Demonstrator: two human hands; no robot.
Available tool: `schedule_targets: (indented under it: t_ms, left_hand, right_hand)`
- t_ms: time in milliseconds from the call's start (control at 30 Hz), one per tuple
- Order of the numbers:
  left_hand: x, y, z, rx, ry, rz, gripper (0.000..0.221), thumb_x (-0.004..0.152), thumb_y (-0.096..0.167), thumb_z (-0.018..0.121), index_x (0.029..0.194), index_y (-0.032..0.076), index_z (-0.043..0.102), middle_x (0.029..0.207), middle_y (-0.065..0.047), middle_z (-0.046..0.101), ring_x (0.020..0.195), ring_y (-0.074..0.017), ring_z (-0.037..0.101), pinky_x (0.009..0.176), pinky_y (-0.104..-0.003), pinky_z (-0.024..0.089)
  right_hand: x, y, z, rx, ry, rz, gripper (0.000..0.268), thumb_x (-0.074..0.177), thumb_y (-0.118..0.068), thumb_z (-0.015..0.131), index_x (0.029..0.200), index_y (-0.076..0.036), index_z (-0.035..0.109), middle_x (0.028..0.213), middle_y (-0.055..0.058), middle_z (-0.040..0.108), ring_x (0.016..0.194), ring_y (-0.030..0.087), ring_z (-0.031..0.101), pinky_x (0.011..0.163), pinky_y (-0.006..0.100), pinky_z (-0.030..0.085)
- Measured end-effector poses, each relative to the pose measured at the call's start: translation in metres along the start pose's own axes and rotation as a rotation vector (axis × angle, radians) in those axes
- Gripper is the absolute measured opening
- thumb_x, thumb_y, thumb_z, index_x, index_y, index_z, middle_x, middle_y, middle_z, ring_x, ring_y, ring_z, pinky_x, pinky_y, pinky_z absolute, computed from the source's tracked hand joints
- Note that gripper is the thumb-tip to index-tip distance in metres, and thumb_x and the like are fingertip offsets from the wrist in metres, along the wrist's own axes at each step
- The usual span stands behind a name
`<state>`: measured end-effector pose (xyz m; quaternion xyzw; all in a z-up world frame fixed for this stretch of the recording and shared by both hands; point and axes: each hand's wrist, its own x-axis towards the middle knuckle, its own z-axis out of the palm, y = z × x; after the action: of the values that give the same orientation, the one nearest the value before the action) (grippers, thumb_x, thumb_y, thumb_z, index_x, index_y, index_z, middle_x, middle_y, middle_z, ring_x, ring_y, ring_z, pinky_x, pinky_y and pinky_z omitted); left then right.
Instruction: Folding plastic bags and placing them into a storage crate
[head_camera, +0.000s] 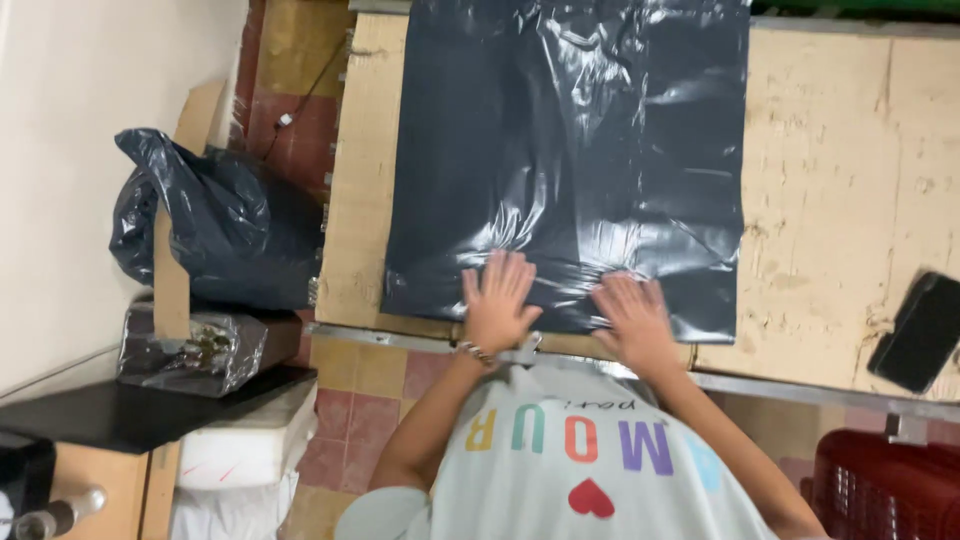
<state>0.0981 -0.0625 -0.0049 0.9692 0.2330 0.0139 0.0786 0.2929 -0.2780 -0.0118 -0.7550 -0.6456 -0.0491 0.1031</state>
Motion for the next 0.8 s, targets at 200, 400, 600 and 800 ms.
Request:
schedule_targets:
  t_ms: [200, 400, 600, 800]
  left_hand:
    - [0.057, -0.050, -0.023, 0.227, 0.198, -0.342, 0.087, 0.085, 0.062, 0.064, 0.154, 0.014, 0.043, 0.164, -0.017, 0.037, 0.154, -0.0435, 0.024, 0.105, -0.081, 0.025]
    - [0.163, -0.032, -0.005, 0.076, 0.024, -0.020, 0.081, 0.089, 0.069, 0.055, 0.159, 0.035, 0.033, 0.171, -0.002, 0.023, 0.159, -0.0353, 0.010, 0.113, -0.080, 0.017]
    - [0.251, -0.060, -0.015, 0.163, 0.116, -0.020, 0.071, 0.094, 0.059, 0.055, 0.157, 0.029, 0.038, 0.168, 0.000, 0.032, 0.159, -0.0306, 0.015, 0.112, -0.077, 0.022]
    - [0.287, -0.039, 0.006, 0.060, -0.005, 0.189, 0.065, 0.097, 0.048, 0.052, 0.157, 0.028, 0.037, 0.170, 0.005, 0.023, 0.160, -0.0248, 0.011, 0.117, -0.074, 0.025]
  right_hand:
    - [0.003, 0.083, 0.003, -0.132, 0.144, 0.555, 0.083, 0.089, -0.050, 0.068, 0.154, 0.000, 0.052, 0.159, 0.027, 0.047, 0.151, 0.046, 0.036, 0.114, 0.066, 0.028]
    - [0.111, 0.056, 0.007, -0.028, 0.066, 0.255, 0.080, 0.086, -0.056, 0.063, 0.157, -0.022, 0.047, 0.163, 0.005, 0.044, 0.156, 0.038, 0.027, 0.126, 0.064, 0.015]
    - [0.162, 0.143, 0.024, -0.143, 0.243, 0.451, 0.075, 0.099, -0.062, 0.048, 0.153, -0.011, 0.055, 0.158, 0.022, 0.049, 0.151, 0.050, 0.034, 0.118, 0.071, 0.018]
    - [0.241, 0.173, 0.057, -0.114, 0.212, 0.268, 0.072, 0.092, -0.060, 0.054, 0.151, -0.018, 0.055, 0.155, 0.014, 0.053, 0.150, 0.037, 0.040, 0.118, 0.070, 0.022]
